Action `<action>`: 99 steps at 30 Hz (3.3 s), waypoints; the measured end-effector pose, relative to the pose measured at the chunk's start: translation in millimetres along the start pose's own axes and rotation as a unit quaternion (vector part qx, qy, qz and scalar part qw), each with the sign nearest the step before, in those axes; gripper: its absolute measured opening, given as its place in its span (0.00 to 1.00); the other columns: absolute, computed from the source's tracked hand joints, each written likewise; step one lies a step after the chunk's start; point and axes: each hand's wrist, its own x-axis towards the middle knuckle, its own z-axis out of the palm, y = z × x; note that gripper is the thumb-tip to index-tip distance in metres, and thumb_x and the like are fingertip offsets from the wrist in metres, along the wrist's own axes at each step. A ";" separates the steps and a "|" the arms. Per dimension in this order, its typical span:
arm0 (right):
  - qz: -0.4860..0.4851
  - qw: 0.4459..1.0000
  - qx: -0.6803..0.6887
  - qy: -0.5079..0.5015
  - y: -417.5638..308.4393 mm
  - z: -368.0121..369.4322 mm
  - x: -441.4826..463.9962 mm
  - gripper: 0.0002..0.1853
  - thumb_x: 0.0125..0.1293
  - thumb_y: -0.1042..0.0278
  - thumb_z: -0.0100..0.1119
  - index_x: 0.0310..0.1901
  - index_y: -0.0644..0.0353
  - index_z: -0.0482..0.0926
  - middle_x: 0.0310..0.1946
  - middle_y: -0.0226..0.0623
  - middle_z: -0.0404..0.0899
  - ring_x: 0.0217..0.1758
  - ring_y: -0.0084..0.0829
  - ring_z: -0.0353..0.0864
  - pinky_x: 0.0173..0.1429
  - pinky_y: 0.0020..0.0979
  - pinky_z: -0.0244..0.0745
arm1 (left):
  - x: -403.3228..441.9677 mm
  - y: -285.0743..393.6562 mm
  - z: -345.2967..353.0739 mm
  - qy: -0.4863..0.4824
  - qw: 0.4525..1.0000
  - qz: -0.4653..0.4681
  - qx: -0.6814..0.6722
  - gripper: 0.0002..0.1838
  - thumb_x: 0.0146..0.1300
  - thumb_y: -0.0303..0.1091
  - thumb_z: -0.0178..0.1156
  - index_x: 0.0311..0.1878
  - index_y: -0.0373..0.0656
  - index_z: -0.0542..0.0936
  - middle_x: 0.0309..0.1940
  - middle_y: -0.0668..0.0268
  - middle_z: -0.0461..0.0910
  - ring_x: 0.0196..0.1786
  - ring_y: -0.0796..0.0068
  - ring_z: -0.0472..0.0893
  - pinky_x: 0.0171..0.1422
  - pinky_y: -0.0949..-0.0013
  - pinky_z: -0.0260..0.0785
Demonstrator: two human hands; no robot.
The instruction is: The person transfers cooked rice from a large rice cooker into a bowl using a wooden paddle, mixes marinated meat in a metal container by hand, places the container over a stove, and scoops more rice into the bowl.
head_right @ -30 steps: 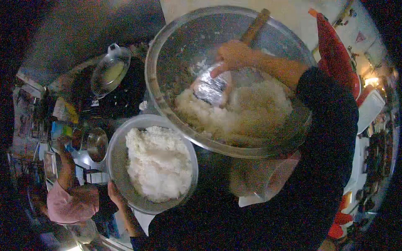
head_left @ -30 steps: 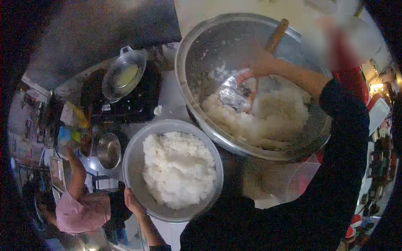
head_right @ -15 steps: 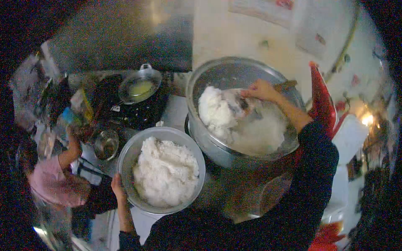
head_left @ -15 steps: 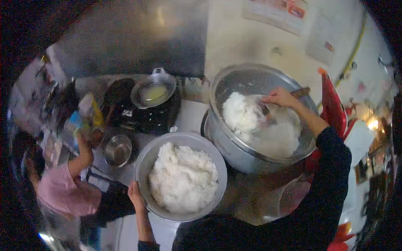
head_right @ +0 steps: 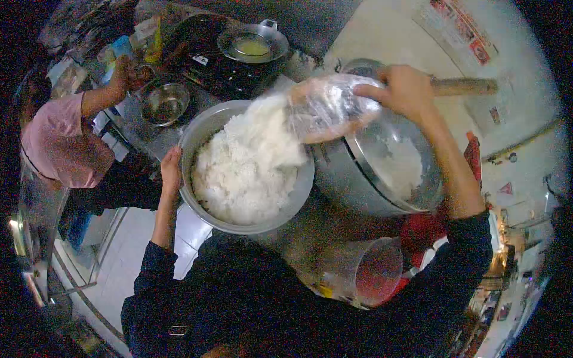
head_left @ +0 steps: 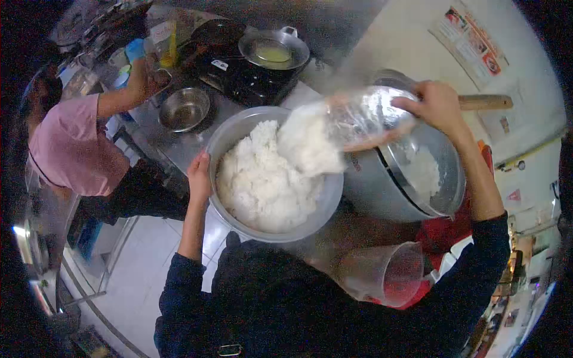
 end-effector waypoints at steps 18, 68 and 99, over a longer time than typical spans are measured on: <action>0.215 0.923 -0.272 -0.167 144.0 -4.7 -71.4 0.16 0.41 0.51 0.64 0.25 0.57 0.80 0.23 0.38 0.79 0.31 0.40 0.80 0.34 0.40 0.74 | -5.5 23.4 5.2 -0.064 0.993 -0.047 -0.088 0.19 0.62 0.39 0.49 0.48 0.33 0.71 0.40 0.61 0.73 0.37 0.73 0.73 0.42 0.71 0.66; 0.088 0.973 0.156 -0.143 128.7 261.5 -59.6 0.27 0.46 0.36 0.53 0.22 0.58 0.77 0.19 0.46 0.75 0.26 0.47 0.76 0.32 0.45 0.69 | -9.8 18.2 0.6 -0.079 0.986 -0.061 -0.135 0.17 0.64 0.38 0.46 0.46 0.32 0.71 0.40 0.60 0.74 0.40 0.71 0.73 0.48 0.69 0.64; 0.221 0.885 0.406 -0.059 206.8 157.9 -72.5 0.14 0.47 0.71 0.58 0.11 0.60 0.65 0.07 0.26 0.62 0.08 0.19 0.60 0.11 0.24 0.55 | -17.5 37.3 16.9 -0.010 0.998 0.056 -0.007 0.15 0.64 0.40 0.47 0.33 0.36 0.73 0.28 0.70 0.72 0.32 0.81 0.68 0.38 0.76 0.61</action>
